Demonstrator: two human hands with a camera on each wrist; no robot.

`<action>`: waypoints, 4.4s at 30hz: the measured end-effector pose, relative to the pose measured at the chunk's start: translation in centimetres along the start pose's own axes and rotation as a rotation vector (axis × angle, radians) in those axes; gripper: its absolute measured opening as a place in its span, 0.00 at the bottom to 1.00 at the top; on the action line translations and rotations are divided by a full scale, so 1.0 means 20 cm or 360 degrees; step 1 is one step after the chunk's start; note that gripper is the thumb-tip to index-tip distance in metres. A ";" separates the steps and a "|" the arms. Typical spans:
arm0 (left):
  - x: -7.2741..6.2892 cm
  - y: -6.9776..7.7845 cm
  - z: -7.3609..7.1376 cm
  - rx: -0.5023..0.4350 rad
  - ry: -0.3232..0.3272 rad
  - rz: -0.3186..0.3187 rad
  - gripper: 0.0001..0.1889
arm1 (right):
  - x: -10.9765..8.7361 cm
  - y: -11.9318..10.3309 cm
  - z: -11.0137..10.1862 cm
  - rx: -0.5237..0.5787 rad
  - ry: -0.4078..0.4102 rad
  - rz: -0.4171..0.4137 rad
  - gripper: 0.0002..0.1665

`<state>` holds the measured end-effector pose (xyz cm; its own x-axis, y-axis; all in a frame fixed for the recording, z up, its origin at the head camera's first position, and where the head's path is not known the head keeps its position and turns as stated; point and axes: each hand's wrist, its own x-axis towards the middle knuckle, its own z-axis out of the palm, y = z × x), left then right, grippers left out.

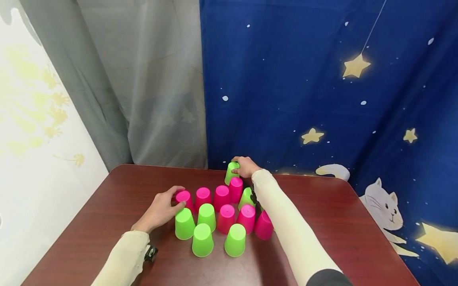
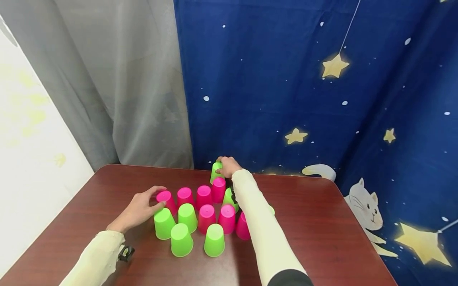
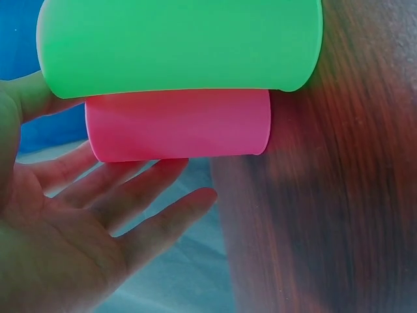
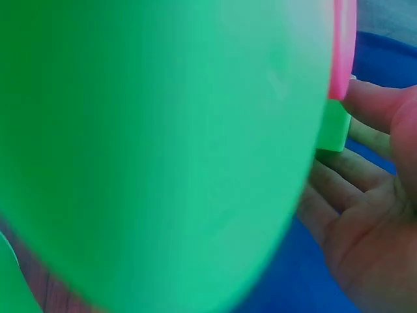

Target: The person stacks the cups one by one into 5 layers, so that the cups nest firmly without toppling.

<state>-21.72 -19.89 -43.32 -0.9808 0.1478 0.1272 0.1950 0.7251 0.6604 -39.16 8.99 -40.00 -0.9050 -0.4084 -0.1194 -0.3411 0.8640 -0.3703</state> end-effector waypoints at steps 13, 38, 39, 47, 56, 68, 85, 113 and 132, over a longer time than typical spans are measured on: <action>0.03 0.00 0.01 0.0021 0.0000 -0.0005 0.24 | -0.03 0.04 -0.05 0.0015 -0.0047 0.0024 0.39; 0.51 0.09 -0.04 0.0114 -0.0083 0.0125 0.25 | -0.75 0.24 -0.29 0.0033 -0.0003 -0.0283 0.33; 0.54 0.10 -0.03 0.0107 -0.0096 0.0133 0.24 | -0.78 0.26 -0.27 0.0030 0.0037 -0.0281 0.33; 0.73 0.17 0.08 0.0197 -0.0273 0.0067 0.23 | -0.99 0.34 -0.13 0.0022 0.0317 -0.0196 0.35; 0.83 0.22 0.16 0.0257 -0.0371 -0.0001 0.21 | -1.14 0.37 0.02 0.0015 0.0549 -0.0134 0.36; 0.85 0.25 0.18 0.0297 -0.0380 -0.0088 0.24 | -1.16 0.42 0.12 0.0271 0.0638 0.0005 0.30; 0.33 0.11 -0.08 0.0191 -0.0294 0.0136 0.23 | -1.19 0.47 0.09 0.0432 0.0658 0.0016 0.27; -0.30 0.00 0.05 -0.0325 -0.0019 0.0123 0.25 | -0.40 0.30 -0.25 0.0306 0.0575 0.0062 0.25; -0.26 0.01 0.10 -0.0318 0.0019 0.0129 0.24 | -0.13 0.16 -0.05 0.0211 0.0382 0.0288 0.29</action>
<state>-16.64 -19.12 -45.33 -0.9622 0.1915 0.1939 0.2695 0.5635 0.7809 -38.27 13.17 -39.98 -0.9874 -0.1571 0.0204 -0.1474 0.8640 -0.4815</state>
